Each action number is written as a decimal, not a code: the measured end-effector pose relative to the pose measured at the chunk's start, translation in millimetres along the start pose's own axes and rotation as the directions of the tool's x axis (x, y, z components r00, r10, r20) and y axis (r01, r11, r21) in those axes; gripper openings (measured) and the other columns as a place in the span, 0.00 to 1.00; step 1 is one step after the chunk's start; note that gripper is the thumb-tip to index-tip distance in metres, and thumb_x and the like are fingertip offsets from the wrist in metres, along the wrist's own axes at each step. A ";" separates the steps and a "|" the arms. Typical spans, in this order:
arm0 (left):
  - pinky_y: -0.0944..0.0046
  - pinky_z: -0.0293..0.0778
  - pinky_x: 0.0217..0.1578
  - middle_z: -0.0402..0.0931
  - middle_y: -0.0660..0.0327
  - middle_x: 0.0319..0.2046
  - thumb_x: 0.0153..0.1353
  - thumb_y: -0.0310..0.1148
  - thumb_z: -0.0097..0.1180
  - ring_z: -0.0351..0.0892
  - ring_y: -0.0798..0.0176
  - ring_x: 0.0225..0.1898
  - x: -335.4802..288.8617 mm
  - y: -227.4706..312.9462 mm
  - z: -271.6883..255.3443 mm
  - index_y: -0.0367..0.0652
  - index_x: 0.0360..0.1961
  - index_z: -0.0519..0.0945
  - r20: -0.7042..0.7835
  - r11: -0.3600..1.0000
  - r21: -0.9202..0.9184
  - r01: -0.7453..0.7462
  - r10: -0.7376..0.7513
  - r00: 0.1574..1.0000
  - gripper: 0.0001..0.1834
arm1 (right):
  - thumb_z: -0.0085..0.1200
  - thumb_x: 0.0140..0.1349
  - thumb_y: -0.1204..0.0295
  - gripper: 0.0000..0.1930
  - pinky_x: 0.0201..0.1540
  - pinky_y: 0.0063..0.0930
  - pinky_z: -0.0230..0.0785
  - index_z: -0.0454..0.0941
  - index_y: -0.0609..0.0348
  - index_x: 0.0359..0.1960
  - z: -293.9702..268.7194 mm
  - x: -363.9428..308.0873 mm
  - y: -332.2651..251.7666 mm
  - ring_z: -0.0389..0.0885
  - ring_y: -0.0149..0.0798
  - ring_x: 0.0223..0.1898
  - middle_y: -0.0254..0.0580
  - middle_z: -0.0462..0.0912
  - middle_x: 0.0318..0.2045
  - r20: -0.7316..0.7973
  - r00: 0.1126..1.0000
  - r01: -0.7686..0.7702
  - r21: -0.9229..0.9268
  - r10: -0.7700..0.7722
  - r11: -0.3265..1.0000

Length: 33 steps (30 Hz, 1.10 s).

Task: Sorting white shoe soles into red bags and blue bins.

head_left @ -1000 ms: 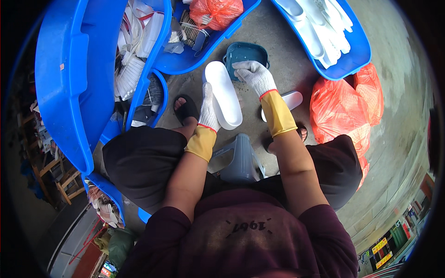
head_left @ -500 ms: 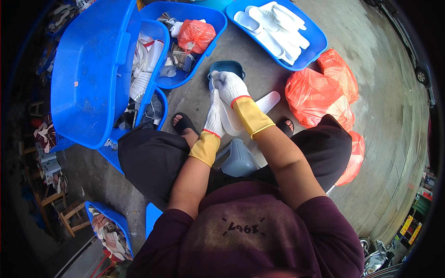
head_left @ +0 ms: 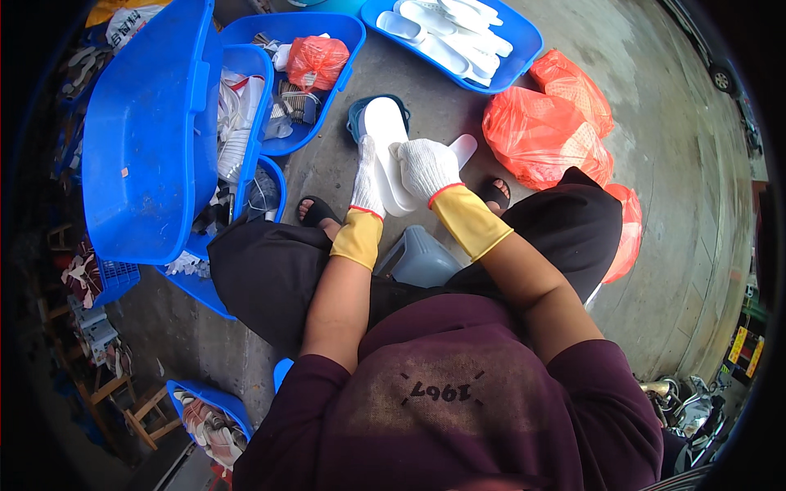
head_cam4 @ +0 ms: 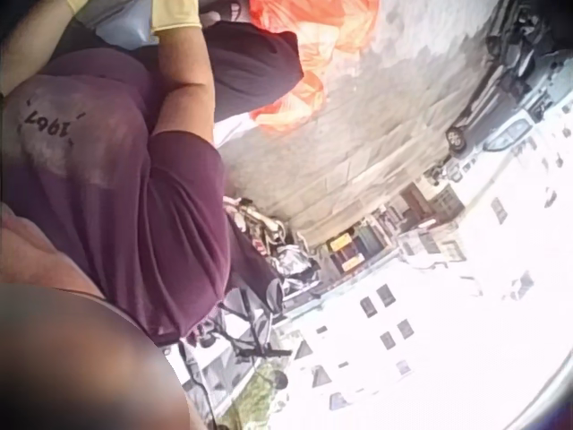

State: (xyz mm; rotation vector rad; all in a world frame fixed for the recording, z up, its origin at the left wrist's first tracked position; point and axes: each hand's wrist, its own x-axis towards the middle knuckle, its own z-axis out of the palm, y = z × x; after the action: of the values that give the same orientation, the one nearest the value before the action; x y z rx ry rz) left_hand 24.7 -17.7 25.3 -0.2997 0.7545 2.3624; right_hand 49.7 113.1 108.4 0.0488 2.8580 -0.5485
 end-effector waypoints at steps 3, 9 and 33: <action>0.53 0.74 0.64 0.70 0.53 0.69 0.74 0.67 0.43 0.75 0.50 0.65 -9.3 -14.4 20.1 0.47 0.78 0.59 -0.034 0.986 0.165 0.025 -0.019 0.999 0.44 | 0.53 0.62 0.69 0.13 0.45 0.46 0.81 0.88 0.44 0.45 -2.0 40.7 24.0 0.90 0.53 0.43 0.48 0.90 0.39 -0.155 0.986 -0.065 0.018 0.067 0.998; 0.57 0.72 0.65 0.68 0.55 0.70 0.71 0.71 0.45 0.72 0.54 0.67 -6.4 -31.2 37.3 0.47 0.78 0.59 -0.156 0.955 0.255 0.150 -0.113 0.981 0.47 | 0.56 0.63 0.65 0.14 0.48 0.43 0.80 0.90 0.45 0.46 12.9 73.8 49.0 0.89 0.54 0.44 0.48 0.90 0.40 -0.362 0.931 -0.002 0.101 0.038 0.995; 0.53 0.73 0.65 0.72 0.55 0.69 0.72 0.68 0.46 0.75 0.52 0.66 -24.9 -28.0 24.4 0.47 0.76 0.63 -0.048 0.972 0.194 0.135 -0.128 0.991 0.44 | 0.55 0.61 0.69 0.12 0.43 0.44 0.82 0.91 0.48 0.40 9.4 30.3 50.6 0.91 0.53 0.39 0.49 0.90 0.37 -0.162 0.980 -0.118 -0.013 0.115 0.993</action>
State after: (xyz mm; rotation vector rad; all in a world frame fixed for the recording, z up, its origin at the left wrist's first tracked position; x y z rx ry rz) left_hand 61.1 2.0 42.3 -0.2976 0.9487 2.1438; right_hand 26.0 156.3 74.6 0.2669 2.9922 -0.5096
